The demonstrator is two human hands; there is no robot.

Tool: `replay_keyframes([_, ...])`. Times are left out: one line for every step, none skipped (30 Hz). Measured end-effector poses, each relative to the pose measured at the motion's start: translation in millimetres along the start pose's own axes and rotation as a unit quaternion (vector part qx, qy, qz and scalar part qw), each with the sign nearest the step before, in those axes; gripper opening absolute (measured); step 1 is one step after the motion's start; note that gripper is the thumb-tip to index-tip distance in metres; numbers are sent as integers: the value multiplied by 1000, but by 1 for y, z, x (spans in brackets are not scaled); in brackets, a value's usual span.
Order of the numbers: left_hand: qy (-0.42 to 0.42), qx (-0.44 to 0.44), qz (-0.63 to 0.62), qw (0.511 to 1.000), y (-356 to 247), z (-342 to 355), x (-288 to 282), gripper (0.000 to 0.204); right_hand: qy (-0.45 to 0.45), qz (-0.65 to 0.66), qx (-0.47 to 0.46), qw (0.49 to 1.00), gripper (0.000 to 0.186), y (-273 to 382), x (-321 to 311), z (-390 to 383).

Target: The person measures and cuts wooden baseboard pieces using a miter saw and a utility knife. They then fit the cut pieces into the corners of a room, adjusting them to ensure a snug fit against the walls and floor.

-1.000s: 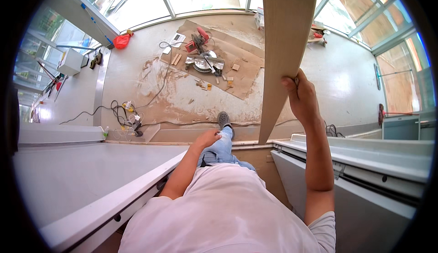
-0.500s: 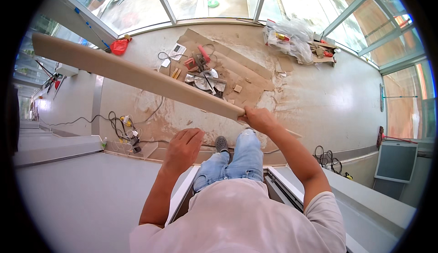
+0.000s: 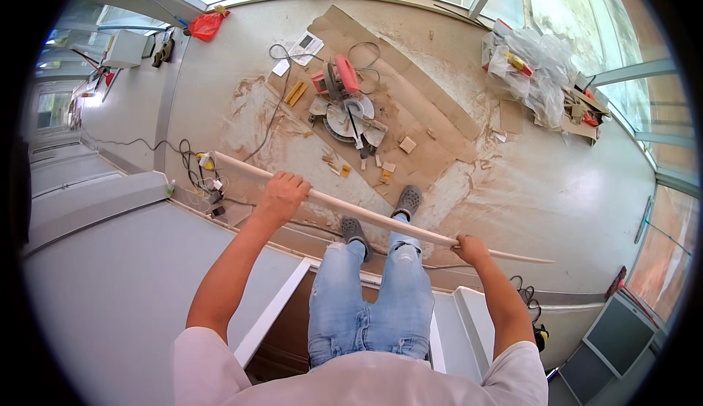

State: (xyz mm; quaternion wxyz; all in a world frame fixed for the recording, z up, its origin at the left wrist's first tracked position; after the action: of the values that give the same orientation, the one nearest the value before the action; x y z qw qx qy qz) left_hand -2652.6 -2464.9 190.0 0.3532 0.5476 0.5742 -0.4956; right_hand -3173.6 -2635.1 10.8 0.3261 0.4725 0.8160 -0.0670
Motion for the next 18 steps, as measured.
replay_keyframes([-44, 23, -15, 999, 0, 28, 36, 12, -5, 12, -14, 1000, 35, -7, 1, 20])
replay_keyframes([-85, 44, -28, 995, -5, 56, 70, 11, -11, 27, -32, 999, 35, -9, 5, 44])
replay_keyframes([-86, 49, -66, 993, -14, 79, 104, 10, -14, 39, -46, 998, 34, -8, 9, 62])
replay_keyframes([-88, 54, -104, 989, -27, 104, 139, 10, -6, 26, -53, 998, 35, -3, 11, 83])
replay_keyframes([-94, 59, -120, 986, -41, 130, 183, 8, 0, 12, -58, 998, 35, 8, 12, 110])
replay_keyframes([-100, 66, -134, 984, -52, 155, 225, 6, 5, 0, -65, 998, 36, 12, 21, 141])
replay_keyframes([-101, 71, -142, 982, -59, 179, 255, 5, 4, -1, -46, 999, 37, 3, 35, 164])
replay_keyframes([-103, 73, -153, 980, -65, 200, 285, 6, 4, -6, -28, 1000, 38, -13, 50, 185])
replay_keyframes([-119, 84, -158, 977, -65, 223, 319, 7, 1, -11, -10, 1000, 38, -27, 66, 209])
replay_keyframes([-136, 93, -166, 972, -63, 243, 349, 9, -12, -27, 3, 1000, 39, -40, 76, 229])
replay_keyframes([-137, 101, -159, 973, -56, 263, 373, 11, -29, -43, 14, 999, 39, -50, 81, 250])
replay_keyframes([-137, 108, -153, 973, -50, 282, 397, 13, -46, -60, 25, 997, 39, -56, 89, 272])
replay_keyframes([-136, 111, -149, 973, -42, 293, 417, 15, -53, -67, 38, 996, 39, -58, 96, 294])
replay_keyframes([-132, 119, -149, 973, -30, 300, 436, 18, -65, -71, 52, 994, 39, -59, 102, 318])
replay_keyframes([-128, 126, -149, 972, -19, 306, 454, 20, -76, -76, 65, 992, 38, -58, 109, 340])
replay_keyframes([-126, 134, -146, 972, -5, 312, 470, 23, -81, -88, 60, 991, 37, -56, 116, 363])
replay_keyframes([-183, 155, -153, 959, 8, 313, 482, 25, -87, -99, 57, 990, 37, -54, 124, 385])
replay_keyframes([-239, 174, -159, 942, 23, 308, 494, 27, -93, -111, 54, 988, 36, -51, 132, 407])
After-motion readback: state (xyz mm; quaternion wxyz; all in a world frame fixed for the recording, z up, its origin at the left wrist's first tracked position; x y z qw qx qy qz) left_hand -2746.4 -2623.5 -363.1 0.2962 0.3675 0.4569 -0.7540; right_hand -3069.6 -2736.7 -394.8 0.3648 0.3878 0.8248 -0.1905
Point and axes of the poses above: each hand's wrist, its own z-axis towards the middle knuckle, its own x-axis out of the palm, y = z × x, the point moved 1 cm from there along z, towards the middle knuckle, and after that the axes turned 5 degrees about x, right-handed, at the moved point
